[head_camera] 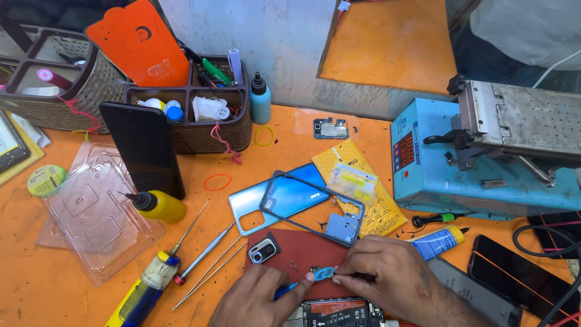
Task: The person uses a small blue brush to clean the internal components of a disassembled mobile phone on an orange workbench, then handles a replacement battery.
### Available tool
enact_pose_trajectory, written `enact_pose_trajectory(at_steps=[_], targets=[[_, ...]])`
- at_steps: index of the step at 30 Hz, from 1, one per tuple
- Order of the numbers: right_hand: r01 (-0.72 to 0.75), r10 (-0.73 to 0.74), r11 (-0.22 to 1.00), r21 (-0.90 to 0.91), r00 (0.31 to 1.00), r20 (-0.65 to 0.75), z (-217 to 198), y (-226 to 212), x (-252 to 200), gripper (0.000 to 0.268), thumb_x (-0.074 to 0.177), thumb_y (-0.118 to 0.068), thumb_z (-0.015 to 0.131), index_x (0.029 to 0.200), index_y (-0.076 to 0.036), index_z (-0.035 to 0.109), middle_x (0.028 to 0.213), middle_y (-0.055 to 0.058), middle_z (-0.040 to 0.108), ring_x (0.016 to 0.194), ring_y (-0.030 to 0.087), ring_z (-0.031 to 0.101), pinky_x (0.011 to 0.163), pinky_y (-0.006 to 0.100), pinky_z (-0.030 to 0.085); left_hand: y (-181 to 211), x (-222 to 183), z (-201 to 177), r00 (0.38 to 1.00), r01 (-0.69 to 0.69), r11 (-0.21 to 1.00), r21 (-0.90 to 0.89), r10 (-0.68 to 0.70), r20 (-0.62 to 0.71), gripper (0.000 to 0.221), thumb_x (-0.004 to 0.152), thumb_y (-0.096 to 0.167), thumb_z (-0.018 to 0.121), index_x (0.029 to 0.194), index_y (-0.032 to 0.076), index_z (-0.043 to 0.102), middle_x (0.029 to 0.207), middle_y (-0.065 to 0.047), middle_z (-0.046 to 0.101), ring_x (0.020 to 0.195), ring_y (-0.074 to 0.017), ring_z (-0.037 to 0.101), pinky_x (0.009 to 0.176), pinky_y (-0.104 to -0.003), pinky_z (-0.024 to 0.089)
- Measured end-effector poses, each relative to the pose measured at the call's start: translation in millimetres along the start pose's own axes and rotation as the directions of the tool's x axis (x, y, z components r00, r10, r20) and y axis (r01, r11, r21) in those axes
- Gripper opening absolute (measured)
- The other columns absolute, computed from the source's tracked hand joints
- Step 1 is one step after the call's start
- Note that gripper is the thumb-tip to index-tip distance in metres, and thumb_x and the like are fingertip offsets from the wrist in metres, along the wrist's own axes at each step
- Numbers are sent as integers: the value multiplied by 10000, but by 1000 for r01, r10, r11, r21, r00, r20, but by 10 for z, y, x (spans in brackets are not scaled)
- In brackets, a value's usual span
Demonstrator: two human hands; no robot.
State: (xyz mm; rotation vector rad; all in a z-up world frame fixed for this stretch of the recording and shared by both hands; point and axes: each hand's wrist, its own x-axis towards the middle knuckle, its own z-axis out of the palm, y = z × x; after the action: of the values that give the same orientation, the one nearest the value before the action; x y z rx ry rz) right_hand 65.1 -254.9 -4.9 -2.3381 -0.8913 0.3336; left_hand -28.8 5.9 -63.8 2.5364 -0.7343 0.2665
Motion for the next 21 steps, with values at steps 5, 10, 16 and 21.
enact_pose_trajectory(at_steps=[5, 10, 16, 21], targets=[[30, -30, 999, 32, 1000, 9, -23, -2, 2, 146, 768, -214, 874, 822, -103, 796, 810, 14, 755, 779, 195, 752, 643, 341, 601, -48, -6, 60, 1000, -24, 1000, -12, 24, 1, 420, 828, 240, 684, 1234, 233, 790, 864, -17, 575, 863, -200, 632, 735, -336, 583], [3, -3, 1000, 10, 999, 34, -11, 11, -9, 153, 764, -227, 879, 808, -108, 795, 804, 15, 748, 789, 200, 749, 656, 351, 595, -36, -37, 142, 997, 15, 1000, 25, -13, -78, 391, 784, 282, 734, 1164, 242, 811, 793, -9, 561, 791, -180, 631, 679, -316, 587], [47, -47, 999, -15, 999, 8, -11, 33, 12, 179, 758, -244, 888, 810, -102, 792, 807, 21, 742, 792, 209, 741, 670, 358, 591, -37, 18, 225, 980, 25, 995, 95, -6, -198, 336, 732, 280, 789, 1061, 320, 844, 718, 51, 562, 700, -106, 632, 559, -267, 557], [5, -5, 1000, -7, 999, 48, -14, 29, 2, 187, 768, -254, 889, 806, -100, 790, 789, 21, 732, 792, 202, 742, 674, 356, 594, -17, 8, 233, 978, 67, 995, 68, -52, -204, 325, 708, 292, 790, 1028, 330, 834, 695, 36, 550, 706, -116, 650, 566, -277, 569]])
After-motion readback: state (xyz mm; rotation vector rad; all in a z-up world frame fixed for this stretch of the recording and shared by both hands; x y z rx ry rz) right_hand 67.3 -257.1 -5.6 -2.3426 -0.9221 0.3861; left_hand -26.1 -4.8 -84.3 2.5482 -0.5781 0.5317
